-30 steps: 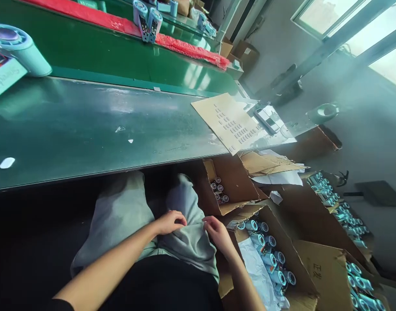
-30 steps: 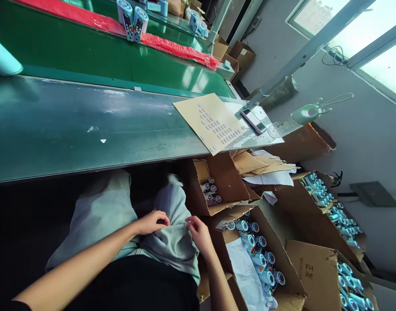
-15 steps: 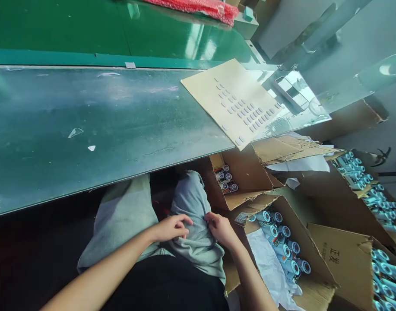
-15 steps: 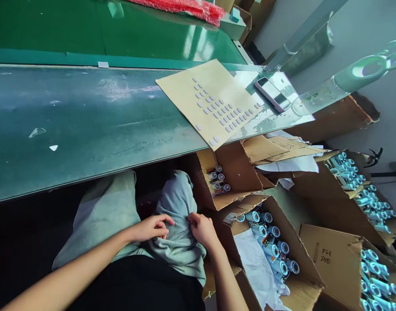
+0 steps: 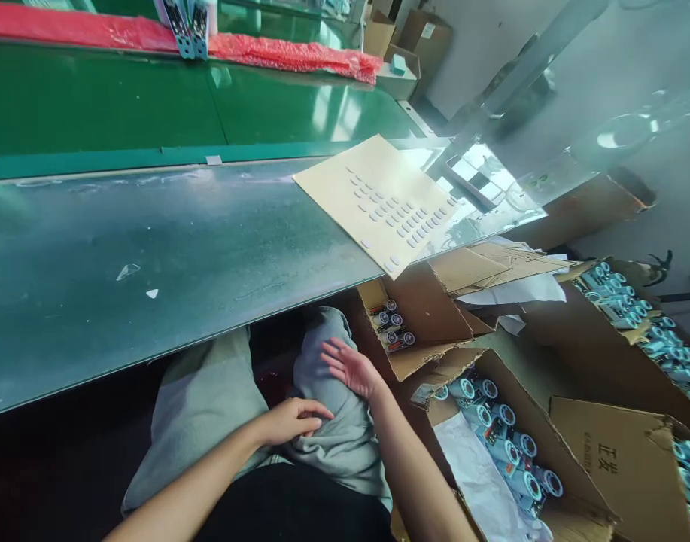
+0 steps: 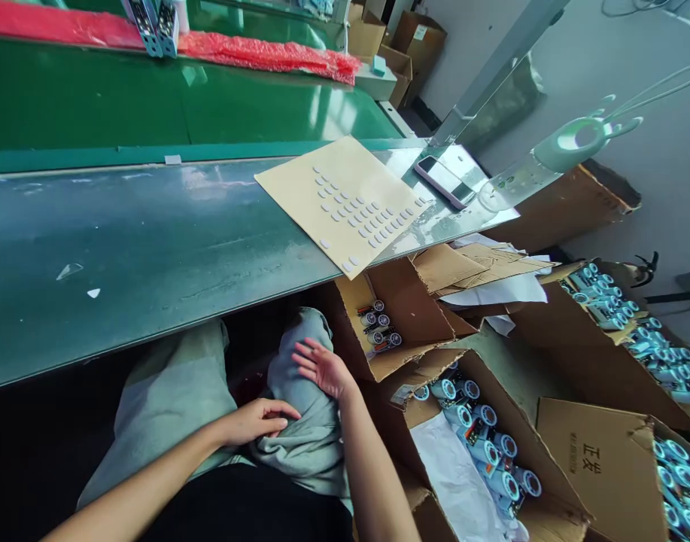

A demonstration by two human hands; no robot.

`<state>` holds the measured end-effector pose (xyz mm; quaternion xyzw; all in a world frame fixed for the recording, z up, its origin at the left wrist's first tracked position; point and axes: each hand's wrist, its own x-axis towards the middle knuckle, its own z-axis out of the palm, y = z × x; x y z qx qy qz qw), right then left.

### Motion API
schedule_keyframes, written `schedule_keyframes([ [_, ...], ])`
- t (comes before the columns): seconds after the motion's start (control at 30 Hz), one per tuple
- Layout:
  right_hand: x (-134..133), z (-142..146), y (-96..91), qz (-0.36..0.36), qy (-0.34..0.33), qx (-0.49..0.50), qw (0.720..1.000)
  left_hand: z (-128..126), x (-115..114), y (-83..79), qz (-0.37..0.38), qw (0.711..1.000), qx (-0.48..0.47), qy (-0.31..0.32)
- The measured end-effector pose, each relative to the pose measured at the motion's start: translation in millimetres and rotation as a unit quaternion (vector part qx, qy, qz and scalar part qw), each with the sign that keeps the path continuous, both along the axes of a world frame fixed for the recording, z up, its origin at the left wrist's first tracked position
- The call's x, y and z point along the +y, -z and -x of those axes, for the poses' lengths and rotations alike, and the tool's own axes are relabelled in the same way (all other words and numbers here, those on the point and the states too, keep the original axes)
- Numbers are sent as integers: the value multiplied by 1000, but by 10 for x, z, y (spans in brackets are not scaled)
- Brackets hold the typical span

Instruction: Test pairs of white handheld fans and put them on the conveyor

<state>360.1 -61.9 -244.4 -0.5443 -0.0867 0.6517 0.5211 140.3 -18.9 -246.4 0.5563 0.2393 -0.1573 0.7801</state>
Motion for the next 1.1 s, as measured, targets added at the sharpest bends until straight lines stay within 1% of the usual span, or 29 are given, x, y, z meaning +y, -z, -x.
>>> schedule_keyframes([
  [0.03,76,29,184,10,39,-13,999,18,3,-8,0,1000,2,-2],
  [0.07,157,42,343,25,91,-41,995,39,5,-16,-4,1000,4,-3],
  [0.1,238,44,466,43,143,-74,986,61,6,-28,-9,1000,5,-5],
  [0.13,315,40,546,59,190,-102,975,83,6,-44,-14,1000,6,-6],
  [0.17,383,37,582,71,227,-124,963,103,4,-66,-20,1000,7,-7],
  [0.2,435,40,580,74,251,-132,956,120,0,-95,-28,1000,7,-8],
  [0.23,468,51,550,67,262,-127,954,136,-4,-131,-38,999,9,-8],
  [0.3,472,101,451,32,261,-99,960,167,-14,-223,-78,997,18,-6],
  [0.37,394,175,368,16,263,-89,961,211,-11,-326,-169,985,37,-15],
  [0.4,329,216,349,23,275,-102,956,244,2,-374,-232,971,51,-26],
  [0.43,251,256,344,34,293,-125,947,285,26,-414,-302,950,70,-43],
  [0.5,68,331,364,52,329,-176,926,394,112,-463,-436,887,124,-87],
  [0.57,-124,393,390,52,346,-209,913,526,244,-476,-528,817,194,-128],
  [0.63,-293,436,392,47,350,-222,909,659,404,-465,-576,755,274,-157],
  [0.67,-359,451,383,45,350,-226,908,716,484,-457,-585,732,311,-161],
  [0.7,-411,462,370,43,348,-230,908,764,561,-449,-585,716,345,-158],
  [0.73,-448,469,355,41,345,-235,908,801,631,-442,-580,709,373,-148],
  [0.77,-471,474,342,38,341,-239,908,827,692,-437,-572,709,392,-130],
  [0.83,-482,481,325,31,330,-247,911,850,777,-444,-557,722,402,-84],
  [0.9,-465,487,325,23,314,-253,915,857,792,-487,-547,741,387,-40],
  [0.93,-452,491,330,19,305,-256,917,867,763,-529,-542,753,373,-19],
  [1.0,-427,501,341,16,287,-265,920,916,608,-651,-520,784,339,31],
  [1.03,-415,507,346,16,278,-273,921,961,482,-725,-503,801,318,61],
  [1.1,-392,519,350,18,259,-292,921,1085,157,-872,-466,831,280,119],
])
